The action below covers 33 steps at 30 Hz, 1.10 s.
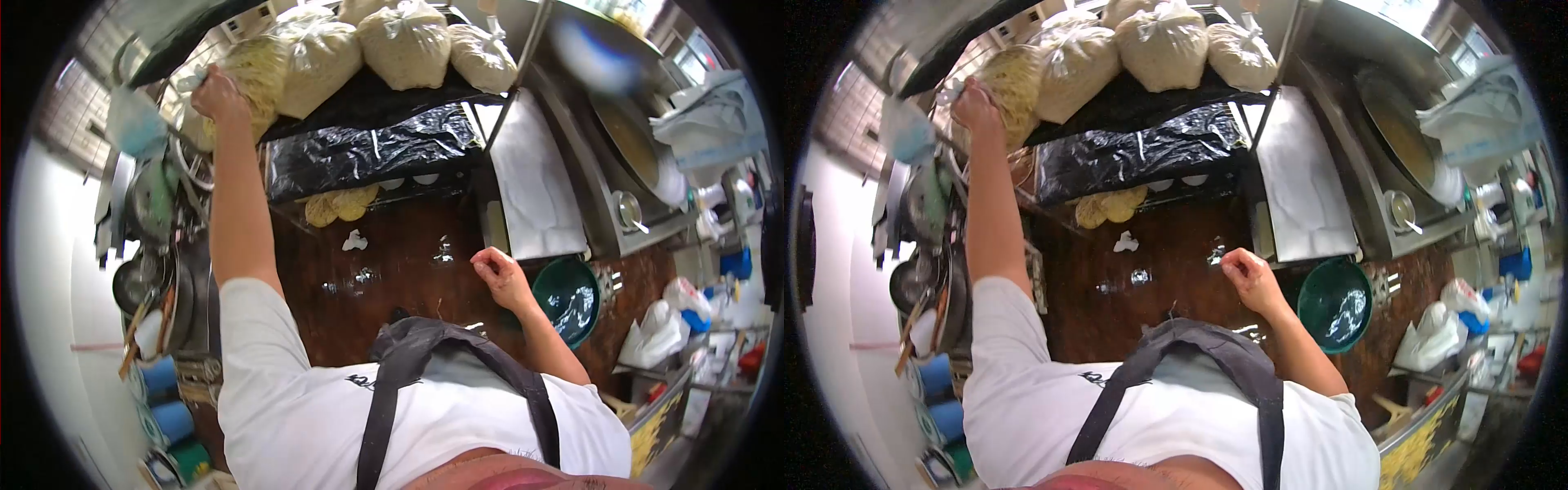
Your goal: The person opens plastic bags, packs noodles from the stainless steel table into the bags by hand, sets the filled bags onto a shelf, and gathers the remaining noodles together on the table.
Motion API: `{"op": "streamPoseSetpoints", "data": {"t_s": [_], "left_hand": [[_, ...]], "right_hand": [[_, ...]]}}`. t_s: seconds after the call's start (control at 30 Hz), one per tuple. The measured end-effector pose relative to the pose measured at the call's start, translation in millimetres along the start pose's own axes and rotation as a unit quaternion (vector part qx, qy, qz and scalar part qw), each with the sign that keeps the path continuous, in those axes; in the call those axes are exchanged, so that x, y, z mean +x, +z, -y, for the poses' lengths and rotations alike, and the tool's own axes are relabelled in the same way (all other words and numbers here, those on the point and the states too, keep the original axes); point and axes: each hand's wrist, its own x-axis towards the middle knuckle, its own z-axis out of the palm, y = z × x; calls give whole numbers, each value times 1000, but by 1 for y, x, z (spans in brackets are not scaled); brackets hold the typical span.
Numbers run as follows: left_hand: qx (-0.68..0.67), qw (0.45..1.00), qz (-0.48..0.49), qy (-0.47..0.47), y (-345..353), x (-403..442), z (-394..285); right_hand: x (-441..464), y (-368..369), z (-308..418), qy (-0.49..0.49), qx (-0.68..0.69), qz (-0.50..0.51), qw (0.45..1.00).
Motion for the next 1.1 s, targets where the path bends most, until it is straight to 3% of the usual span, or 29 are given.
{"op": "streamPoseSetpoints", "data": {"t_s": [0.03,0.07,0.13,0.17,0.2,0.23,0.27,0.3,0.33,0.37,0.6,0.67,0.7,0.73,0.77,0.8,0.83,0.9,0.93,1.0,1.03,1.1], "left_hand": [[24,999,11,-25,18,38,16],[-45,994,10,-99,39,68,22],[163,978,95,-85,70,127,52],[421,891,171,21,80,158,78],[568,788,218,96,89,190,112],[687,660,242,186,98,221,145],[727,591,252,242,111,240,171],[681,634,312,193,116,234,159],[650,703,275,91,139,263,194],[636,710,288,96,142,260,193],[440,763,355,314,139,268,270],[526,717,323,323,125,198,199],[501,714,347,346,129,208,218],[428,713,342,437,123,199,222],[452,759,308,352,126,183,224],[482,782,306,250,118,106,153],[490,742,412,197,117,75,119],[349,795,479,130,106,-49,32],[283,796,530,79,111,-108,7],[182,760,624,-7,123,-223,-52],[150,727,669,-41,132,-276,-84],[90,626,775,7,159,-357,-113]], "right_hand": [[-2,-2,8,10,-16,-21,1000],[-5,-4,16,20,-32,-42,998],[-11,-7,8,49,-26,-76,996],[-15,-6,0,63,-18,-93,994],[-20,-5,-7,78,-8,-107,991],[-24,-5,-12,99,-10,-116,988],[-27,-3,-16,109,-10,-127,986],[-30,-1,-19,118,-10,-135,984],[-31,1,-21,126,-10,-140,982],[-33,2,-16,135,-7,-137,981],[-40,-16,-38,83,-35,-96,991],[-36,-37,-39,31,-74,-85,993],[-33,-53,-35,19,-104,-74,992],[-32,-70,-35,9,-122,-98,988],[-32,-90,-38,-5,-132,-139,981],[-31,-113,-41,-20,-141,-177,974],[-31,-142,-39,-30,-136,-260,955],[-32,-211,-22,-47,-86,-435,895],[-32,-248,-15,-54,-39,-522,850],[-31,-337,-14,-126,-122,-630,756],[-22,-399,-46,-130,-299,-655,681],[-6,-483,-39,-234,-450,-681,528]]}}
